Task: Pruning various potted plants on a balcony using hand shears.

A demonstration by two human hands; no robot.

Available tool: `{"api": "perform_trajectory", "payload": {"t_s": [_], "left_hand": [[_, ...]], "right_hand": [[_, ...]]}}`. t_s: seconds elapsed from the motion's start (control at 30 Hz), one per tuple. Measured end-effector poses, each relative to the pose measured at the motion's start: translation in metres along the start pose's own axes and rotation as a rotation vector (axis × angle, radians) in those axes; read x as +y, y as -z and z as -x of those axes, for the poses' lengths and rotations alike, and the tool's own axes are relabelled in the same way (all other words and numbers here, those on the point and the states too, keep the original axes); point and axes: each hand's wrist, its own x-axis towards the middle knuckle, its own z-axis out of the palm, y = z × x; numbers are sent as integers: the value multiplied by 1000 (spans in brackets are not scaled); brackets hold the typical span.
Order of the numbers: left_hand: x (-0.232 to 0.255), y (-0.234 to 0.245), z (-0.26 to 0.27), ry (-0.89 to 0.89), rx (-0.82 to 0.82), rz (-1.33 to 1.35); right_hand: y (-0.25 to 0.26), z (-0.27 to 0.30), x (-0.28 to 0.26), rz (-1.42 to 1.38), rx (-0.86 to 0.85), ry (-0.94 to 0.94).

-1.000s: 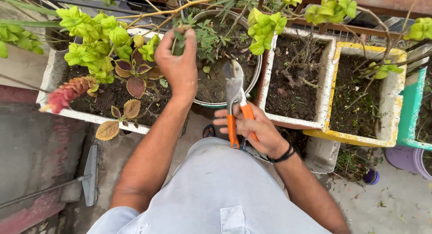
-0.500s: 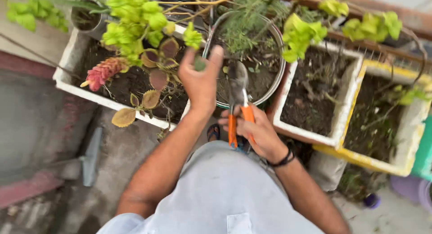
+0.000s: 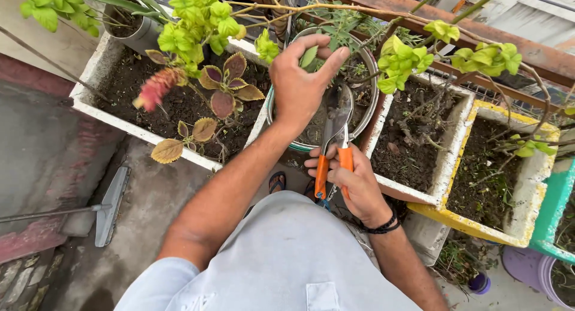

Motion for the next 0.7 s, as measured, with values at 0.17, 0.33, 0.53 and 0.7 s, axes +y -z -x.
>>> {"api": "perform_trajectory", "payload": {"t_s": [0.17,0.33,0.53,0.7], "left_hand": [[-9,-16,-10,77,35,37],[-11,-11,-9,142,53,147],[-17,29,16,-55,56,-94],[-15,46,26,73,88,-22]], "right_hand": [[5,8,6,12,10,4],[9,12,10,-5,36,6],[13,6,14,-128,-74,-10],[6,-13,11,-258,-145,-99]]}}
